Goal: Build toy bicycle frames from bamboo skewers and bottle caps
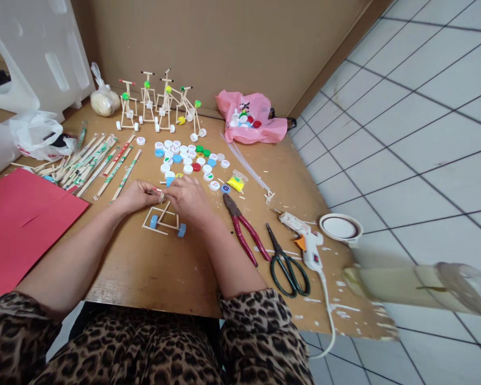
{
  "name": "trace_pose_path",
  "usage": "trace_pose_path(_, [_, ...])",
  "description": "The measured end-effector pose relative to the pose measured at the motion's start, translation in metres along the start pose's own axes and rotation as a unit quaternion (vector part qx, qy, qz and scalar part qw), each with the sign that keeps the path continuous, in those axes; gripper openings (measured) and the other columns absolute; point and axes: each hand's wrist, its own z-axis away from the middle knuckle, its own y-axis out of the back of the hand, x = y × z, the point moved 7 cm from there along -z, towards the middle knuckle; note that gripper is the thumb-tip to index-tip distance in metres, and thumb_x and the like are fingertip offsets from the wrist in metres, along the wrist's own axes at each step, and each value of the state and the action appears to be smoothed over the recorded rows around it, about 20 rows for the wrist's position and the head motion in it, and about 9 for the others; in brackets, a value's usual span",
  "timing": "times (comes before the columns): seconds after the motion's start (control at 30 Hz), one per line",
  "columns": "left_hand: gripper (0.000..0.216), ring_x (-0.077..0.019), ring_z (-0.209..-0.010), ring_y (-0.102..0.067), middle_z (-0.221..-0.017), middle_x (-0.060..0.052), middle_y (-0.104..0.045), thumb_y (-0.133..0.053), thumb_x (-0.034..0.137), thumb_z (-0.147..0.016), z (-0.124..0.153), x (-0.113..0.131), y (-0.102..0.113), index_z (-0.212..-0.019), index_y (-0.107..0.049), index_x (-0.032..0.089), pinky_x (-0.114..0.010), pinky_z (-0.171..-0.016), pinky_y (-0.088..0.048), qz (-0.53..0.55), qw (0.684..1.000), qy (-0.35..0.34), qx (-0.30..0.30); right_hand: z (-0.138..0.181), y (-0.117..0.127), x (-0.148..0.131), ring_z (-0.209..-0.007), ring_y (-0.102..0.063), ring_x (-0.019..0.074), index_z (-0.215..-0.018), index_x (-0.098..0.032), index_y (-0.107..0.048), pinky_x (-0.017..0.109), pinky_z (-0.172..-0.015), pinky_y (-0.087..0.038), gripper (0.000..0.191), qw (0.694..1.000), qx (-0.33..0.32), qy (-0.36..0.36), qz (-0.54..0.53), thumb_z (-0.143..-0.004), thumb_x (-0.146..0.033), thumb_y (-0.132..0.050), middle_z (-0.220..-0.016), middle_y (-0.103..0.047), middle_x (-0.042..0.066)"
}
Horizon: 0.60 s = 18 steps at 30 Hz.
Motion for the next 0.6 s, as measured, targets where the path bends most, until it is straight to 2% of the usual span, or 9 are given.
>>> trace_pose_path(0.17, [0.015, -0.0083, -0.05, -0.049, -0.053, 0.002, -0.065, -0.08, 0.02, -0.046, 0.0, 0.0, 0.0, -0.058, -0.072, 0.015, -0.022, -0.053, -0.037, 0.003, 1.0, 0.004, 0.004, -0.001, -0.001, 0.001, -0.083, -0.053, 0.0208, -0.091, -0.025, -0.073, 0.035, -0.075, -0.041, 0.022, 1.0, -0.003, -0.005, -0.02, -0.089, -0.027, -0.051, -0.084, -0.066, 0.006])
trace_pose_path(0.27, [0.015, -0.0077, -0.049, -0.048, -0.052, 0.003, -0.064, -0.08, 0.021, -0.046, 0.001, 0.002, 0.0, -0.056, -0.071, 0.015, -0.021, -0.052, -0.037, 0.004, 1.0, 0.005, 0.007, -0.002, 0.002, 0.003, -0.086, -0.056, 0.021, -0.097, -0.024, -0.071, 0.036, -0.077, -0.043, 0.02, 0.998, 0.006, -0.015, -0.052, -0.086, -0.024, -0.054, -0.089, -0.067, 0.006])
trace_pose_path(0.4, [0.017, -0.0073, -0.047, -0.046, -0.049, 0.003, -0.063, -0.082, 0.02, -0.043, 0.004, 0.004, 0.002, -0.055, -0.071, 0.015, -0.021, -0.051, -0.035, 0.01, 0.999, 0.026, 0.028, 0.0, 0.019, 0.008, -0.092, -0.059, 0.0223, -0.107, -0.017, -0.066, 0.039, -0.084, -0.046, 0.028, 0.99, 0.064, -0.042, -0.116, -0.081, -0.023, -0.058, -0.098, -0.069, 0.01])
trace_pose_path(0.5, [0.022, -0.0072, -0.047, -0.046, -0.049, 0.003, -0.063, -0.084, 0.019, -0.037, 0.006, 0.006, 0.007, -0.053, -0.07, 0.015, -0.022, -0.051, -0.035, 0.031, 0.997, 0.033, 0.057, 0.003, 0.03, 0.016, -0.092, -0.061, 0.0217, -0.106, -0.016, -0.065, 0.04, -0.085, -0.047, 0.028, 0.975, 0.112, -0.08, -0.175, -0.081, -0.025, -0.057, -0.098, -0.069, 0.009])
trace_pose_path(0.6, [0.022, -0.0064, -0.044, -0.042, -0.048, 0.001, -0.063, -0.084, 0.021, -0.039, 0.007, 0.01, 0.013, -0.054, -0.07, 0.015, -0.022, -0.048, -0.031, 0.048, 0.996, 0.016, 0.07, 0.005, 0.03, 0.025, -0.09, -0.063, 0.0205, -0.101, -0.018, -0.066, 0.039, -0.084, -0.049, 0.024, 0.956, 0.136, -0.126, -0.226, -0.08, -0.026, -0.057, -0.095, -0.069, 0.008])
